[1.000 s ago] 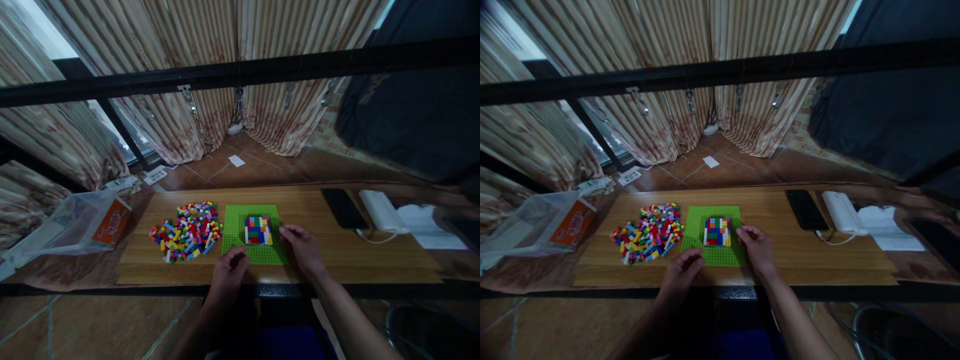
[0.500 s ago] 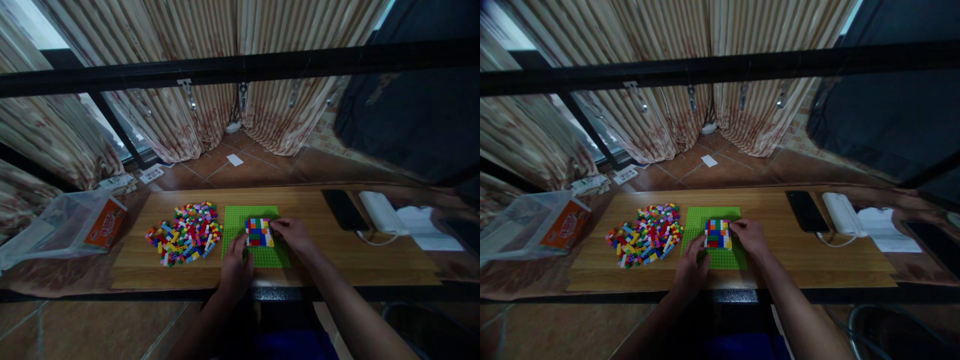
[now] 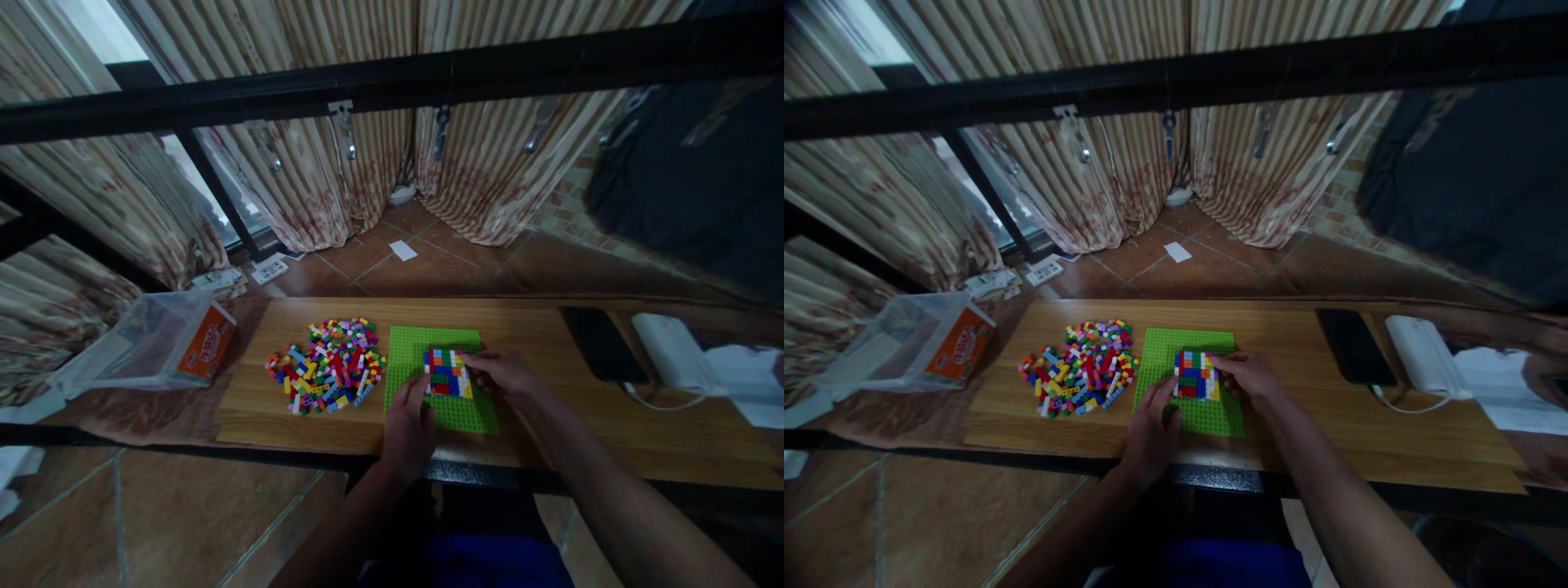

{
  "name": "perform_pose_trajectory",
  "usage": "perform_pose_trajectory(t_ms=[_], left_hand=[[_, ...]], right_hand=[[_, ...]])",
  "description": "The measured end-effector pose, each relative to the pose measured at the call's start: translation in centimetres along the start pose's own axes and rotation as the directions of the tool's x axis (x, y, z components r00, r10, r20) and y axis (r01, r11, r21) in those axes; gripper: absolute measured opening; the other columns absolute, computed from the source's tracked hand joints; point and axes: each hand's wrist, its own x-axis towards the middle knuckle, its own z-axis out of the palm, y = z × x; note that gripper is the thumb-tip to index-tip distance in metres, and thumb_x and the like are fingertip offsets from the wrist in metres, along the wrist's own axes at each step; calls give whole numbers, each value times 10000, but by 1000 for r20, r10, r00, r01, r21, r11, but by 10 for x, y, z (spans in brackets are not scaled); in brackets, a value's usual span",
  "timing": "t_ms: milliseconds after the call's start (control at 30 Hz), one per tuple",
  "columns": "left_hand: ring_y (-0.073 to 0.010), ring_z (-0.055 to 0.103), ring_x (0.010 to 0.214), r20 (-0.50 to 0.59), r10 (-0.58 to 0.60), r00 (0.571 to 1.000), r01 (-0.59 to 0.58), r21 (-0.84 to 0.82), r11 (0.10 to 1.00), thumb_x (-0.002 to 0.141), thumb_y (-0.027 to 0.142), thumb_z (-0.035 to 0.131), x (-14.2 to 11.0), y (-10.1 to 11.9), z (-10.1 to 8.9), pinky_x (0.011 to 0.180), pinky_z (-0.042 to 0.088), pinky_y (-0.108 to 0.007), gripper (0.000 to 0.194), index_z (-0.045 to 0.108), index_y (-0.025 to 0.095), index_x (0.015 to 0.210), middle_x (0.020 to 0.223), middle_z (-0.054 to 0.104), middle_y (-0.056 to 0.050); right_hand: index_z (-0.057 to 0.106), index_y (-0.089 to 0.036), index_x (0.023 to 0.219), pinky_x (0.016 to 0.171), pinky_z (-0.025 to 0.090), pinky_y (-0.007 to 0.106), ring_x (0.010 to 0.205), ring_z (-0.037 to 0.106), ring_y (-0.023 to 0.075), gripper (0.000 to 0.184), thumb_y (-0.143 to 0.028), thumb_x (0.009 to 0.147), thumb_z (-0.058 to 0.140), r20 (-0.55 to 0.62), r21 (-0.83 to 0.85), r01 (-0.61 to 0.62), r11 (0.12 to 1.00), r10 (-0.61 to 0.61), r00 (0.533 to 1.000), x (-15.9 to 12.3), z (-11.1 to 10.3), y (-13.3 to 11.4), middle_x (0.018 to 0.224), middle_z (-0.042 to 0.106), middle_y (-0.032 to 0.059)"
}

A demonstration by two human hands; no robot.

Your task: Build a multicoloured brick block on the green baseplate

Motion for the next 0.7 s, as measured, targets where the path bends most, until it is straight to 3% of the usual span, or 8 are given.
perform_pose_trajectory(t_ms=[300,467,567,700], left_hand=[[-227,505,1195,-27,34,999,-33,30,999,813,49,497,-2,-2,2,1038,445,-418,578,443,171,1376,1279,535,-115],[-218,500,1206,-44,37,998,-35,39,999,814,63,510,-4,-2,4,1059,430,-403,565,458,188,1363,1294,536,-95],[-214,501,1209,-45,32,998,-29,46,999,818,71,511,-4,-1,2,1066,426,-393,558,460,195,1360,1308,536,-89],[-203,509,1196,-47,41,998,-39,45,998,816,66,508,-5,1,2,1065,427,-376,563,459,202,1360,1295,548,-78]], right_hand=[[612,-175,717,408,413,168,432,493,60,301,-405,674,801,58,47,-73,996,71,996,-6,-1,-6,530,568,-42],[610,-176,735,478,478,182,496,549,65,290,-445,841,637,104,91,-63,994,53,993,-15,-6,-7,626,600,-22],[614,-171,738,488,491,191,491,549,69,299,-407,908,546,95,89,-56,994,48,994,-17,-7,-7,619,592,-15],[625,-159,723,435,449,174,441,520,61,266,-367,885,588,43,23,-32,999,31,999,-14,-2,-7,578,581,-19]])
